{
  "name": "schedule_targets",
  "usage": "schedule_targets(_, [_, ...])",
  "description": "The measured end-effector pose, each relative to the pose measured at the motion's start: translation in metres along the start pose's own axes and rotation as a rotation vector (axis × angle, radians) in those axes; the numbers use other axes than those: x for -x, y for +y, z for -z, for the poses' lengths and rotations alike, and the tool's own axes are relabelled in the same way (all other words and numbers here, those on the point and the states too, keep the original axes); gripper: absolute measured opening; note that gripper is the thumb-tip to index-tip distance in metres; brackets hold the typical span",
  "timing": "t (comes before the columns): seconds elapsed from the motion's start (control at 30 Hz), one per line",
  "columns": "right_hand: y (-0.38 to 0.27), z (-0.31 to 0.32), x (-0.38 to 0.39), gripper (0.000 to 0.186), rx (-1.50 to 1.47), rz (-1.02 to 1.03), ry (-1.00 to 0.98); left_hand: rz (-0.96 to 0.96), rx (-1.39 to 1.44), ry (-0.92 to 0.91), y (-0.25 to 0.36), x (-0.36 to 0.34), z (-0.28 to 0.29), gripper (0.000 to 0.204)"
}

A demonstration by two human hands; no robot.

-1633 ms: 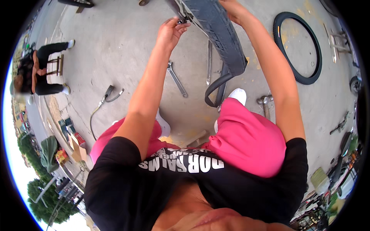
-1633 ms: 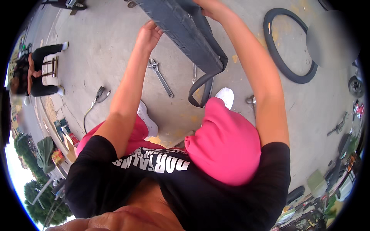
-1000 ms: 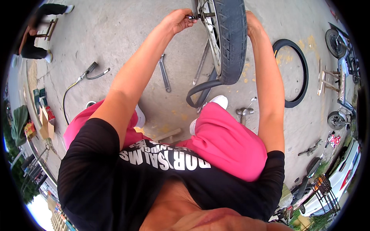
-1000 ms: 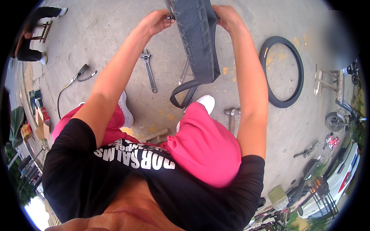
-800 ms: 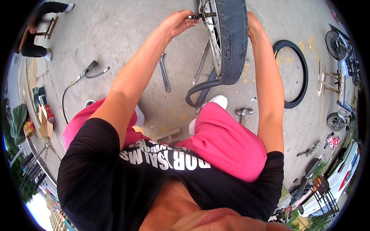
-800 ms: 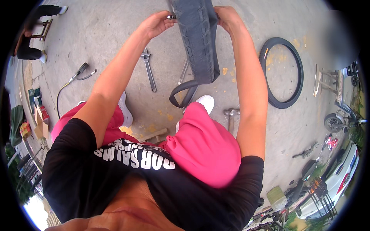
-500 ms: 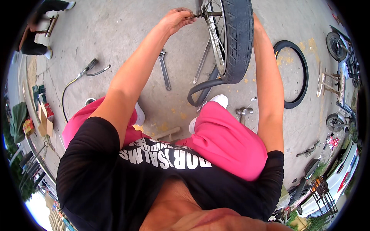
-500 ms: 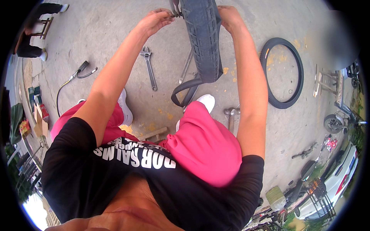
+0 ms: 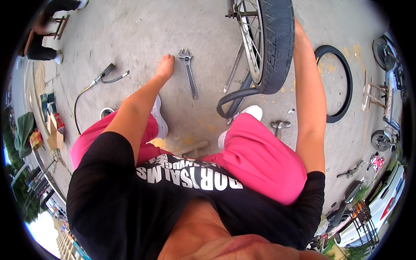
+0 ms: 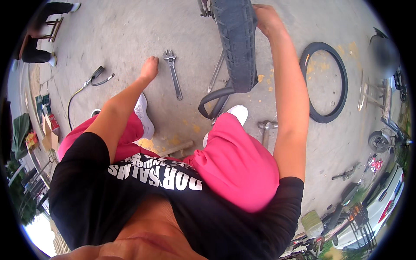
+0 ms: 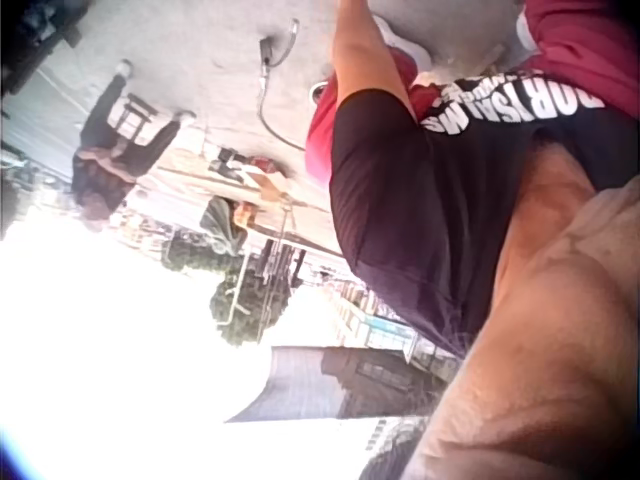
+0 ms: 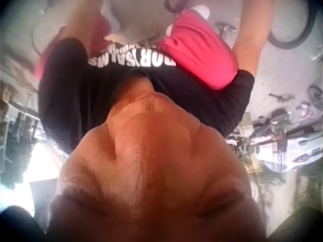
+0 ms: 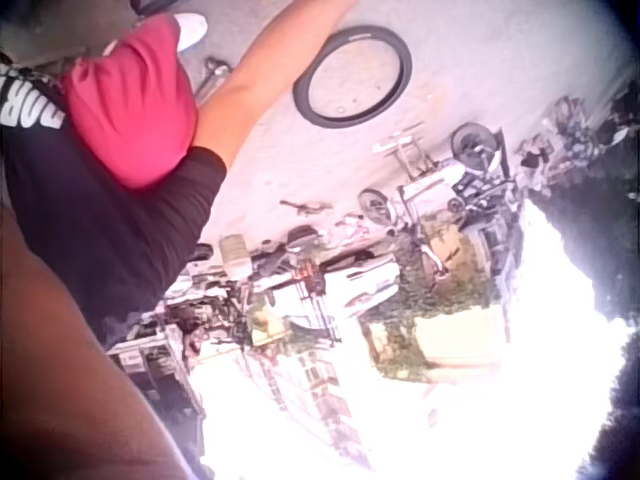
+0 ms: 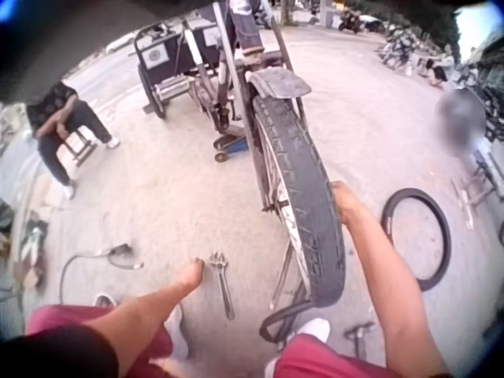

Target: The person removes the old tire and inner tube from a bicycle wheel using a tire lever, then installs a new tire and inner tube onto the wheel rim.

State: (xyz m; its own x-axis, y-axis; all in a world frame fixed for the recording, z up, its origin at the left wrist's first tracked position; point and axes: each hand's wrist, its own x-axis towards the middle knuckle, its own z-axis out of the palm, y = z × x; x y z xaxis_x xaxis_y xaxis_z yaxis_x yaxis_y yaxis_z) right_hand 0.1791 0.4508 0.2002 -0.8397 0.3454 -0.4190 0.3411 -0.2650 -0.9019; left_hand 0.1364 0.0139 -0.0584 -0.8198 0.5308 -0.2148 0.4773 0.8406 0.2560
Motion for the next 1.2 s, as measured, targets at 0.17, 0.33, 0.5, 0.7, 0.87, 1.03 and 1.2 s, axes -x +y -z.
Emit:
schedule_targets(0.17, [0.004, 0.004, -0.006, 0.033, 0.069, 0.047, -0.084, -0.128, -0.027, -0.041, 0.005, 0.016, 0.009, 0.03])
schedule_targets(0.33, [0.001, -0.002, -0.002, 0.033, 0.201, 0.019, 0.012, -0.197, 0.044, 0.019, -0.002, 0.028, 0.009, 0.034])
schedule_targets(0.5, [0.0, -0.002, -0.002, 0.032, 0.221, -0.009, 0.046, -0.091, 0.135, 0.255, 0.027, -0.002, 0.055, 0.029])
schedule_targets(0.7, [0.02, 0.0, -0.022, 0.025, 0.155, -0.019, 0.114, 0.112, 1.677, -0.109, 0.152, -0.076, 0.163, 0.072])
schedule_targets(0.87, [0.026, 0.003, -0.009, 0.025, 0.088, 0.033, 0.003, 0.146, 1.747, -0.124, 0.223, -0.047, 0.216, 0.052])
schedule_targets(1.03, [0.025, -0.004, 0.004, 0.025, 0.011, 0.021, -0.029, -0.04, 1.912, 0.188, 0.226, -0.018, 0.23, 0.049])
schedule_targets(1.2, [0.037, -0.006, 0.018, 0.028, 0.123, 0.233, -0.003, -0.117, 1.997, 0.079, 0.223, -0.02, 0.23, 0.041])
